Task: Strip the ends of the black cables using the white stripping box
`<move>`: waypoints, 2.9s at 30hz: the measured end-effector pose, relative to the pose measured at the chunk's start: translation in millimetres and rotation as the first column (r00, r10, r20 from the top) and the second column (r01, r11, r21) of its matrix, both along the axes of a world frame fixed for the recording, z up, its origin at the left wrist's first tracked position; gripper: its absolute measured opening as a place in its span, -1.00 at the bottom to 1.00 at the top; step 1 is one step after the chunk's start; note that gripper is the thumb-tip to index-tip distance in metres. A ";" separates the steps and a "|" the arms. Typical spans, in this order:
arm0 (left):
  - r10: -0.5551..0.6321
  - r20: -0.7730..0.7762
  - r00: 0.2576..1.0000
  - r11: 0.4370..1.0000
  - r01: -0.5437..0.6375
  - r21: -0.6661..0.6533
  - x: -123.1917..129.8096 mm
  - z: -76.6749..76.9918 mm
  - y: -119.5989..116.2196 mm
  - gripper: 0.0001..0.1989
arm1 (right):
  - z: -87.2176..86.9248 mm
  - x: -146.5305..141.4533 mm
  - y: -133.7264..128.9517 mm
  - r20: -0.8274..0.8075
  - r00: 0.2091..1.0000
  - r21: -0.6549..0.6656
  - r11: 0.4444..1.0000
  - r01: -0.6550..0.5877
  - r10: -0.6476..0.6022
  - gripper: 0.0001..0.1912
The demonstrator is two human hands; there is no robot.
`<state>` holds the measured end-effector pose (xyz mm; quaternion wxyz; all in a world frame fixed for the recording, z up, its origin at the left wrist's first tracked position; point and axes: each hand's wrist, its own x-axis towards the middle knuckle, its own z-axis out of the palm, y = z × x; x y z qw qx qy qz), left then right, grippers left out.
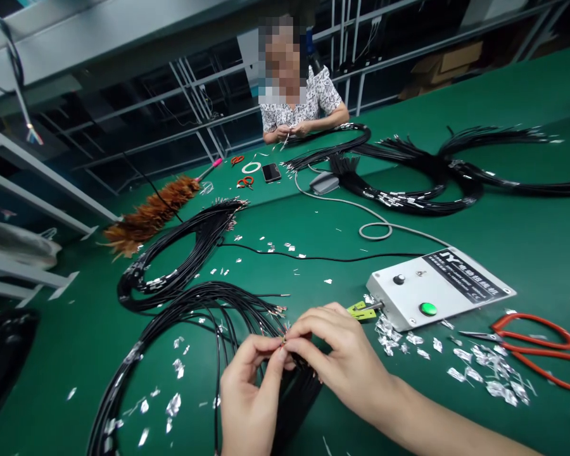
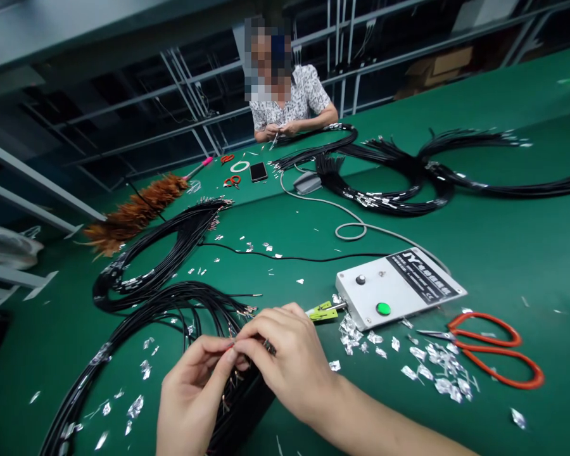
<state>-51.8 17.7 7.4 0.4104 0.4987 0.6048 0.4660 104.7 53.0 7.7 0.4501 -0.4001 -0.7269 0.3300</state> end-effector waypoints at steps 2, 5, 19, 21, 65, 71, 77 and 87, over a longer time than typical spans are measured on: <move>-0.028 -0.012 1.000 1.000 0.028 -0.003 0.4 0.4 0.7 -0.82 | -1.0 0.7 -1.0 0.010 1.000 -0.033 0.999 -0.009 0.010 -0.83; -0.095 -0.054 0.994 0.995 0.097 0.025 3.0 3.4 3.8 -0.80 | -2.2 2.2 -2.3 -0.012 0.999 -0.124 0.992 -0.035 0.034 -0.81; -0.202 -0.059 0.978 0.958 0.210 0.197 15.6 8.5 14.6 -0.91 | -9.6 9.5 -6.2 -0.186 0.982 -0.400 0.914 -0.073 -0.003 -0.83; -0.218 -0.138 0.966 0.939 0.246 0.242 16.0 6.2 16.6 -0.91 | -9.0 14.2 -4.6 -0.107 0.994 -0.373 0.927 -0.043 0.003 -0.83; -0.323 -0.372 0.871 0.927 0.370 0.063 66.1 -31.7 42.5 -0.82 | -17.2 102.9 31.4 0.809 0.563 0.261 0.962 -0.081 -0.172 -0.90; -0.285 -0.412 0.865 0.934 0.348 0.085 69.3 -36.9 44.1 -0.82 | -18.2 98.5 35.9 0.846 0.503 0.266 0.957 -0.114 -0.175 -0.84; -0.258 -0.469 0.845 0.941 0.330 0.077 74.3 -38.4 45.3 -0.82 | -21.0 99.6 34.4 0.824 0.525 0.320 0.940 -0.118 -0.214 -0.83; -0.250 -0.500 0.829 0.945 0.321 0.059 77.5 -41.2 45.7 -0.82 | -16.0 100.4 32.0 0.849 0.492 0.281 0.954 -0.107 -0.195 -0.86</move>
